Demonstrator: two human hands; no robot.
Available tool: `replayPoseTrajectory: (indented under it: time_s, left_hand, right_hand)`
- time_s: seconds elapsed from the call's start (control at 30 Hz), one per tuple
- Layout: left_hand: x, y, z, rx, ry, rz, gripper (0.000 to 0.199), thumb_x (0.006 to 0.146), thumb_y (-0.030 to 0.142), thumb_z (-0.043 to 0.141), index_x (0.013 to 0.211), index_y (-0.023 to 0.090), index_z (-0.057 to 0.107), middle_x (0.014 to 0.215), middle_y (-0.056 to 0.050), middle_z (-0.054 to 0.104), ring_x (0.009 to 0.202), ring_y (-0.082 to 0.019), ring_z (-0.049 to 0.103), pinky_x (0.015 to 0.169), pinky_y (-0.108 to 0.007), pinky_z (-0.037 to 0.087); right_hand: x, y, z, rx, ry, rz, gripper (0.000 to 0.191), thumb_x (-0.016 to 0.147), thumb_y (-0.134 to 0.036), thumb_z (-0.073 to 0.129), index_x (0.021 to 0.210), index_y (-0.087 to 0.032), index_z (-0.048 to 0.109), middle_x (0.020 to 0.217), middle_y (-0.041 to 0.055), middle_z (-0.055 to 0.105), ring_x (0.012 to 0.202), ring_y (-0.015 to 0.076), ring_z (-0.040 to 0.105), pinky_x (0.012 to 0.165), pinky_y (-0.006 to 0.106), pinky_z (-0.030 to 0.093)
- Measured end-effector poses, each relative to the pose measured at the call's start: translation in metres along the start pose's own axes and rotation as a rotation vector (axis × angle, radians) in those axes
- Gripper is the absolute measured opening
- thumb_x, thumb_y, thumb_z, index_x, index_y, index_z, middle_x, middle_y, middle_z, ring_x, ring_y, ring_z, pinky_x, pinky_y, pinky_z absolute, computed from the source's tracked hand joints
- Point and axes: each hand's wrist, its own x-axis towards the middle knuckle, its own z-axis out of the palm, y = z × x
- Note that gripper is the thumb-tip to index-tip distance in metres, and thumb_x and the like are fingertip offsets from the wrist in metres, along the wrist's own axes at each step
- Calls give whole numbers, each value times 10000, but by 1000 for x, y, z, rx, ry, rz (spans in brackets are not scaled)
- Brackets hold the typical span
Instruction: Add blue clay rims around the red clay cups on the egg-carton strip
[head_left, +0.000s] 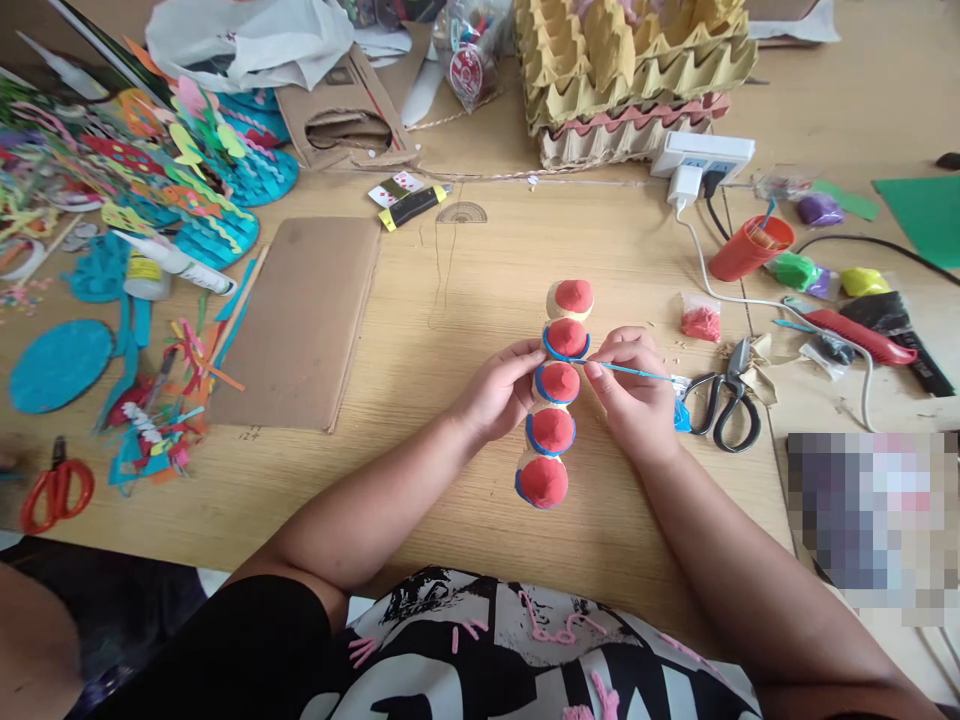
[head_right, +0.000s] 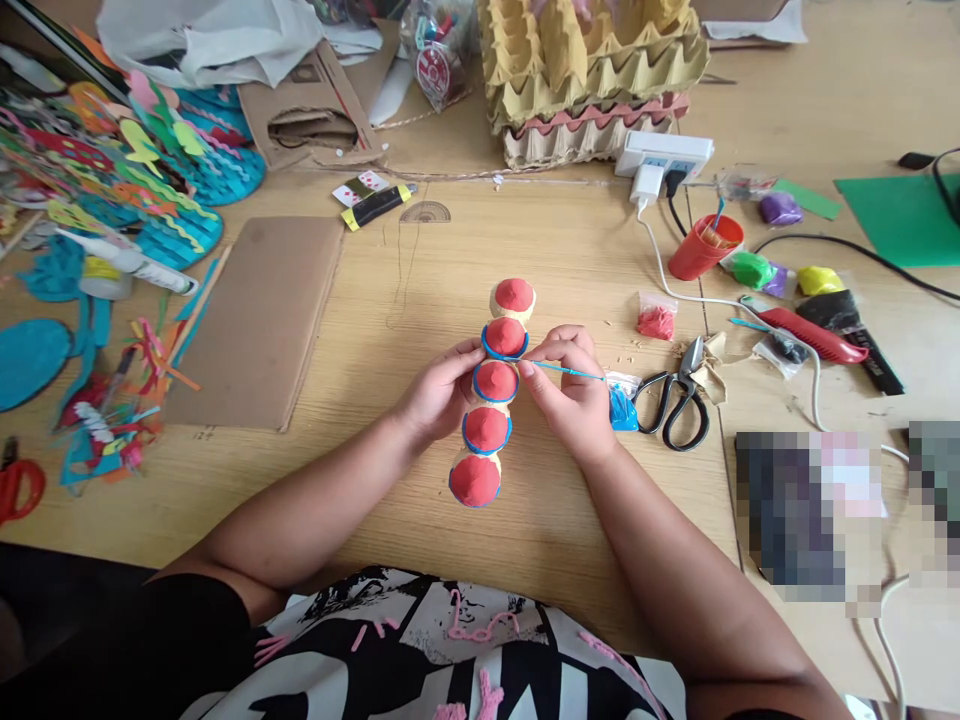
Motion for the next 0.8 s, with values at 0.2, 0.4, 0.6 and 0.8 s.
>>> replayPoseTrajectory:
  time_s: [0.2,0.4,0.6,0.8]
  left_hand:
    - [0,0,-1,16,4,1,124,894,248,681,907,135,731,872,-56,751,744,-144,670,704,-267,510]
    - [1,0,-1,5,-19,11,132,879,254,708,915,132,743,878,-46,756,750,-131,675,724,-248,509]
    - [-1,0,0,36,-15,7,144,884,264,698,935,138,746,924,-60,773,788,-142,691,746,-251,513]
    - [-3,2,3,58,-6,-5,163,887,291,703,935,137,725,892,-70,757,798,-165,689,743,-274,509]
  right_hand:
    - [0,-3,-1,-56,-22,-52,60,888,-286,758,882,-289,698,960,16,538,965,201,565,931,430,453]
    - [0,-3,-1,-75,-26,-56,68,896,-307,746,882,-282,685,981,20,545,988,205,565,950,440,458]
    - [0,-1,-1,-77,-29,-50,82,893,-324,750,888,-283,680,990,23,550,998,208,565,953,443,460]
    - [0,-1,-1,-91,-29,-50,90,893,-348,749,885,-290,681,989,25,554,996,214,574,954,456,473]
